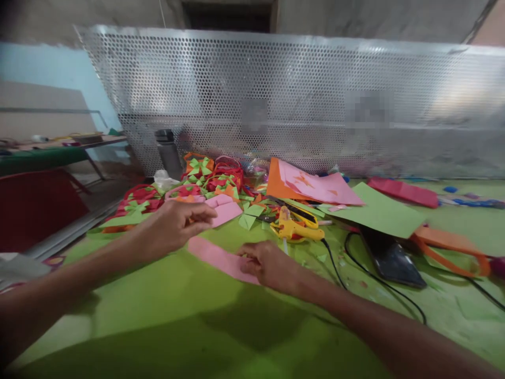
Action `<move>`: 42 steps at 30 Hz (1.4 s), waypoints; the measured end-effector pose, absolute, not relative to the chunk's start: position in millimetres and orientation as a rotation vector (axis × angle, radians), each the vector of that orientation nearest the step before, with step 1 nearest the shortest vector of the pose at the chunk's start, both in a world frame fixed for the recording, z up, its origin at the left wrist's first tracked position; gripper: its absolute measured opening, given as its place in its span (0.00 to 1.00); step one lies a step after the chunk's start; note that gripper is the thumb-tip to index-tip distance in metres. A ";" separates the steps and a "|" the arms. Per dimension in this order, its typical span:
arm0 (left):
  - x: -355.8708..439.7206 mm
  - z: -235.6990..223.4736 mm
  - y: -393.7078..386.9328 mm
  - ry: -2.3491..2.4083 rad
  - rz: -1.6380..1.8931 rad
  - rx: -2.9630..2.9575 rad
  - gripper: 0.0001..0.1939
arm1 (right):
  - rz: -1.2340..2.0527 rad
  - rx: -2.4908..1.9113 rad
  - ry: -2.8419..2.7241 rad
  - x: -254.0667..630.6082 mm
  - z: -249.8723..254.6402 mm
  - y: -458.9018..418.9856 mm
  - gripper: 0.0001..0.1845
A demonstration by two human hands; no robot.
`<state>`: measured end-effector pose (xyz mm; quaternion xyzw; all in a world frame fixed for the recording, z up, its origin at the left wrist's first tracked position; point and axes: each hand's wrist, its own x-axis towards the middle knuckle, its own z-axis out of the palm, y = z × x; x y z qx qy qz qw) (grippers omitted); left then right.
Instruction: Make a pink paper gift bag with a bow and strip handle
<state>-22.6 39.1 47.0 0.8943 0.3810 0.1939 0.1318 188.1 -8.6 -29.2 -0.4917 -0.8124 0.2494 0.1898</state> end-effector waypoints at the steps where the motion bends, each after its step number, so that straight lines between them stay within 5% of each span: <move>1: -27.9 45.9 46.3 1.157 0.543 2.600 0.12 | 0.709 -1.407 -2.325 186.3 -28.3 -7.0 0.10; 17: -48.2 3.1 57.2 1.212 -0.120 2.674 0.09 | 0.131 -1.527 -2.461 178.0 -53.3 -22.9 0.07; 30: -38.6 -0.4 43.3 1.195 0.024 2.681 0.04 | -0.106 -1.344 -2.452 180.5 -61.3 -22.4 0.09; 42: -37.8 6.5 37.5 0.927 0.195 2.779 0.10 | -0.345 -1.206 -2.407 184.4 -56.9 -29.5 0.08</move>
